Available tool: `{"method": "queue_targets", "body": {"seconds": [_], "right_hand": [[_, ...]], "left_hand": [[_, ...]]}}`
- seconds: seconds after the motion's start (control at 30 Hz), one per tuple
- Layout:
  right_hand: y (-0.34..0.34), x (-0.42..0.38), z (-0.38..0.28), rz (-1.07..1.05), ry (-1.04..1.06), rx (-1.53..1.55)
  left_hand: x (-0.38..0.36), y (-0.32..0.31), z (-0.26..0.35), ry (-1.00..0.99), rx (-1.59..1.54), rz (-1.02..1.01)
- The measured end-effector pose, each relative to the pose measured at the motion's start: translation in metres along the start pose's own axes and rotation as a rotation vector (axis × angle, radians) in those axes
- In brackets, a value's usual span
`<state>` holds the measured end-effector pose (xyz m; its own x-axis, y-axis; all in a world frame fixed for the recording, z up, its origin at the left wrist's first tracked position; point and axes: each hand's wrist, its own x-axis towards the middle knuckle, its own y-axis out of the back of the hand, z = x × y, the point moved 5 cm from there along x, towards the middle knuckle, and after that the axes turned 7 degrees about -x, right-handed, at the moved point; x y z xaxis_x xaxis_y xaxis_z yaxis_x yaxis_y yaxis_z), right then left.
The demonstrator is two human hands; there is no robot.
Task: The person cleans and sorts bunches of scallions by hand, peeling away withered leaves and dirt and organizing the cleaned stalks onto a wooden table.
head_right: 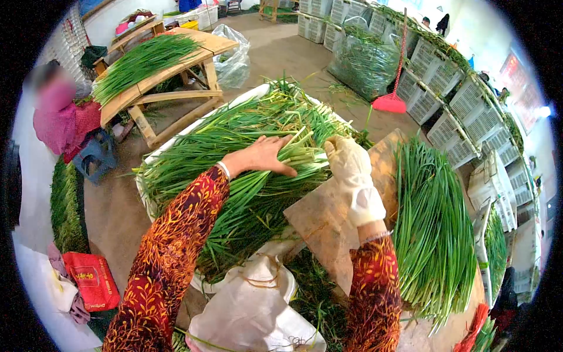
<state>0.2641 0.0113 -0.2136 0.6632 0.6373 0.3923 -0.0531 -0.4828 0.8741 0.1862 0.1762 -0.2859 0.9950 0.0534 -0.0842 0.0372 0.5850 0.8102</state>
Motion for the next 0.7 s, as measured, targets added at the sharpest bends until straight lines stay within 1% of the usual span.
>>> {"method": "queue_targets", "body": {"seconds": [0.03, 0.07, 0.13, 0.17, 0.27, 0.33, 0.37, 0.47, 0.5, 0.6, 0.67, 0.7], "right_hand": [[-0.011, 0.005, 0.007, -0.082, 0.008, -0.099], [-0.016, 0.008, 0.012, -0.086, 0.004, -0.108], [-0.037, 0.009, 0.020, -0.360, 0.025, -0.179], [-0.049, 0.008, 0.032, -0.372, 0.119, -0.221], [-0.048, -0.013, 0.044, -0.539, 0.059, -0.432], [-0.050, -0.024, 0.049, -0.566, 0.043, -0.480], [-0.049, -0.027, 0.050, -0.571, 0.039, -0.491], [-0.055, -0.026, 0.054, -0.562, 0.034, -0.509], [-0.055, -0.024, 0.054, -0.562, 0.035, -0.506], [-0.051, -0.018, 0.048, -0.551, 0.053, -0.500], [-0.051, -0.017, 0.051, -0.610, -0.043, -0.454], [-0.049, -0.016, 0.049, -0.609, -0.043, -0.453]], "left_hand": [[-0.005, -0.002, 0.005, -0.033, 0.057, 0.031], [-0.011, -0.003, 0.010, -0.066, 0.115, 0.063], [-0.026, -0.009, 0.022, -0.140, 0.206, 0.167], [-0.033, -0.015, 0.027, -0.181, 0.231, 0.216], [-0.050, -0.030, 0.037, -0.309, 0.267, 0.400], [-0.062, -0.037, 0.046, -0.306, 0.363, 0.466], [-0.069, -0.037, 0.048, -0.306, 0.333, 0.505], [-0.075, -0.043, 0.045, -0.288, 0.413, 0.542], [-0.077, -0.043, 0.046, -0.292, 0.385, 0.582], [-0.079, -0.045, 0.046, -0.284, 0.375, 0.614], [-0.080, -0.047, 0.046, -0.288, 0.346, 0.615], [-0.080, -0.048, 0.045, -0.288, 0.318, 0.619]]}}
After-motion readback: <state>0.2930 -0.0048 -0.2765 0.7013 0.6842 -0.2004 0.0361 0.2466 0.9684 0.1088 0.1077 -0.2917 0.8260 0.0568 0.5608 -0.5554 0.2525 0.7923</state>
